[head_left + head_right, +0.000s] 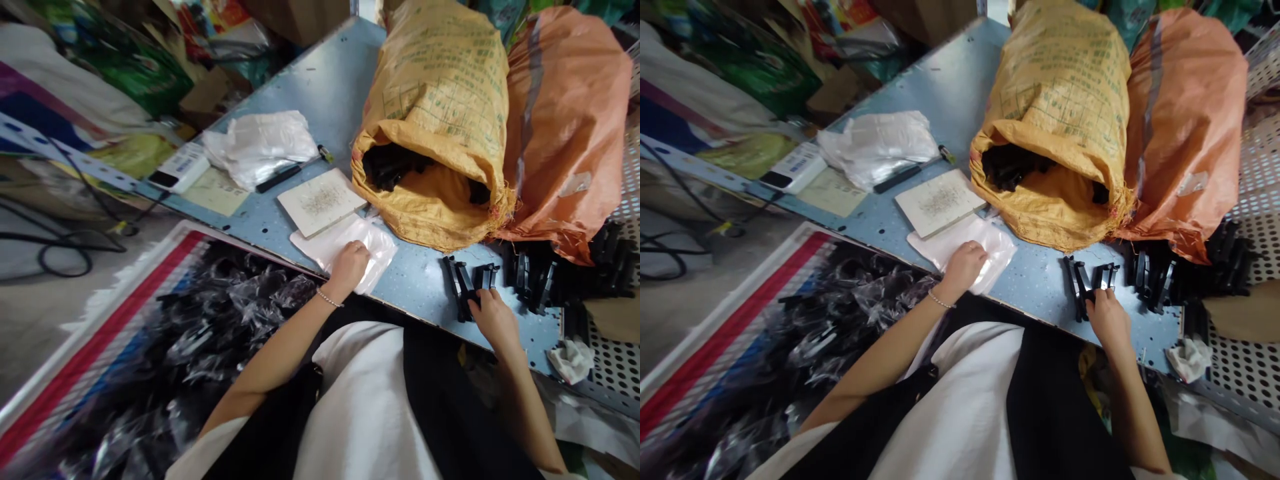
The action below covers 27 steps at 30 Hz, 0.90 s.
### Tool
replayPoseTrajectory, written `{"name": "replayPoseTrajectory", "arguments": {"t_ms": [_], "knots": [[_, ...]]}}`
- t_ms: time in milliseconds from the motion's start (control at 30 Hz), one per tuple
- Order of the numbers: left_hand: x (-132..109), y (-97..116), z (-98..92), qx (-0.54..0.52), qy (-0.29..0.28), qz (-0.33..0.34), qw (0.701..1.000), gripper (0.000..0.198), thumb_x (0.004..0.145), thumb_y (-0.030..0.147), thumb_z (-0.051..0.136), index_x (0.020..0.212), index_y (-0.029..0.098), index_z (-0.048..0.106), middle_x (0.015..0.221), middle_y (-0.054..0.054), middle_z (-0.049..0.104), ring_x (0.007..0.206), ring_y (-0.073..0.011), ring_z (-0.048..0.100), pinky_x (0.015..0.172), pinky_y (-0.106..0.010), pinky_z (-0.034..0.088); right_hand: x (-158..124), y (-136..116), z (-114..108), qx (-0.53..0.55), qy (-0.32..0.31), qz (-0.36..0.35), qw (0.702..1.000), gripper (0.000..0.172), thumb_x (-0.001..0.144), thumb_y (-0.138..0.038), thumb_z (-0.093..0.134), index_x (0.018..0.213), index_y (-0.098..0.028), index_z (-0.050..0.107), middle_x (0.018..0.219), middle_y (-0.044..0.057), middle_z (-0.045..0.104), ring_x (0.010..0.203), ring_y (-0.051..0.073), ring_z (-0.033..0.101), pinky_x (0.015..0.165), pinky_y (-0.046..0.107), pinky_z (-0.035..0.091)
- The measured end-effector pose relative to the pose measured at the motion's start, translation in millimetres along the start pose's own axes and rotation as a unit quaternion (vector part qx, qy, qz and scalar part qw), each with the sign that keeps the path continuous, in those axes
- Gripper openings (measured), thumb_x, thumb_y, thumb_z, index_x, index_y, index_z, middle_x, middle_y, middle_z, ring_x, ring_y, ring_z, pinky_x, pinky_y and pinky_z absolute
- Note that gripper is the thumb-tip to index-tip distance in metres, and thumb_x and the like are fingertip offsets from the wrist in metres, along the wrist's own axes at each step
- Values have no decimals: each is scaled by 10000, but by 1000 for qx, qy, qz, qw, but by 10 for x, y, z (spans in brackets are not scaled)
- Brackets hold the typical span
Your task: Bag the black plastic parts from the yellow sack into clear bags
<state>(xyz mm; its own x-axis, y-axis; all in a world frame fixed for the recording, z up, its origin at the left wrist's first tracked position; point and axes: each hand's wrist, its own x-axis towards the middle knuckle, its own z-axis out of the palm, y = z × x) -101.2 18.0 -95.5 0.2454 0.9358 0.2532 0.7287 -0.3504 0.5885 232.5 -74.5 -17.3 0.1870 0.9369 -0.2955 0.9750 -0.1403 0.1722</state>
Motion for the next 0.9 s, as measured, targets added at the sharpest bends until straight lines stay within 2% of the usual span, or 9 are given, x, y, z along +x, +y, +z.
{"name": "replayPoseTrajectory", "arguments": {"t_ms": [200, 333, 400, 467, 533, 600, 800, 833, 900], "knots": [[148, -276, -239, -190, -64, -158, 967, 179, 806, 319, 666, 698, 177, 655, 731, -10, 662, 711, -156, 609, 705, -277, 480, 57, 3, 73, 33, 1, -19, 999, 254, 955, -306, 506, 1128, -161, 622, 1104, 145, 615, 933, 257, 638, 674, 311, 433], [141, -272, -239, -271, -64, -211, 937, 136, 734, 294, 688, 779, 166, 671, 748, -19, 706, 706, -163, 643, 682, -269, 489, 163, -70, 51, 280, -15, -57, 958, 244, 899, -360, 561, 1001, -163, 663, 945, 95, 641, 789, 206, 618, 655, 294, 444], [116, -243, -206, -289, -38, -218, 931, 144, 738, 276, 676, 823, 164, 646, 742, -14, 704, 692, -160, 654, 657, -261, 500, 188, -242, 76, 486, -99, -88, 864, 302, 858, -455, 610, 928, -166, 664, 801, 47, 626, 667, 168, 577, 593, 275, 446], [92, -215, -184, -270, -17, -198, 942, 93, 785, 228, 608, 848, 166, 638, 772, -20, 716, 719, -160, 671, 685, -272, 523, 191, -529, 146, 651, -222, -98, 719, 355, 794, -523, 678, 825, -171, 650, 671, 4, 576, 545, 127, 505, 503, 249, 420], [77, -204, -188, -217, -10, -151, 964, 151, 830, 166, 524, 876, 170, 668, 870, -44, 744, 821, -171, 691, 792, -311, 546, 190, -876, 245, 740, -332, -89, 578, 364, 736, -518, 743, 741, -172, 630, 606, -16, 531, 474, 89, 422, 425, 212, 365], [65, -214, -220, -156, -5, -88, 984, 254, 869, 133, 467, 949, 172, 704, 1005, -71, 754, 952, -191, 687, 914, -368, 539, 199, -1192, 342, 770, -412, -76, 481, 340, 729, -481, 762, 763, -163, 646, 645, -2, 554, 466, 63, 353, 373, 174, 297], [-114, -85, -314, -83, 19, 68, 994, 414, 972, 125, 361, 1294, 171, 618, 1315, -118, 650, 1190, -211, 612, 1050, -445, 501, 273, -1566, 480, 799, -504, -50, 323, 300, 816, -411, 670, 967, -152, 661, 798, 29, 569, 538, 73, 285, 333, 113, 240], [-175, -2, -308, -94, 19, 95, 991, 437, 976, 112, 350, 1335, 187, 589, 1330, -117, 639, 1207, -203, 605, 1051, -434, 504, 286, -1580, 488, 806, -493, -51, 323, 293, 831, -409, 647, 980, -157, 656, 799, 28, 557, 547, 80, 290, 336, 117, 249], [-308, 198, -280, -136, 21, 151, 979, 482, 979, 90, 354, 1410, 231, 518, 1340, -107, 629, 1222, -181, 598, 1043, -395, 517, 306, -1603, 497, 826, -424, -51, 367, 255, 822, -416, 635, 912, -177, 640, 755, 14, 529, 548, 91, 299, 344, 137, 259]]}}
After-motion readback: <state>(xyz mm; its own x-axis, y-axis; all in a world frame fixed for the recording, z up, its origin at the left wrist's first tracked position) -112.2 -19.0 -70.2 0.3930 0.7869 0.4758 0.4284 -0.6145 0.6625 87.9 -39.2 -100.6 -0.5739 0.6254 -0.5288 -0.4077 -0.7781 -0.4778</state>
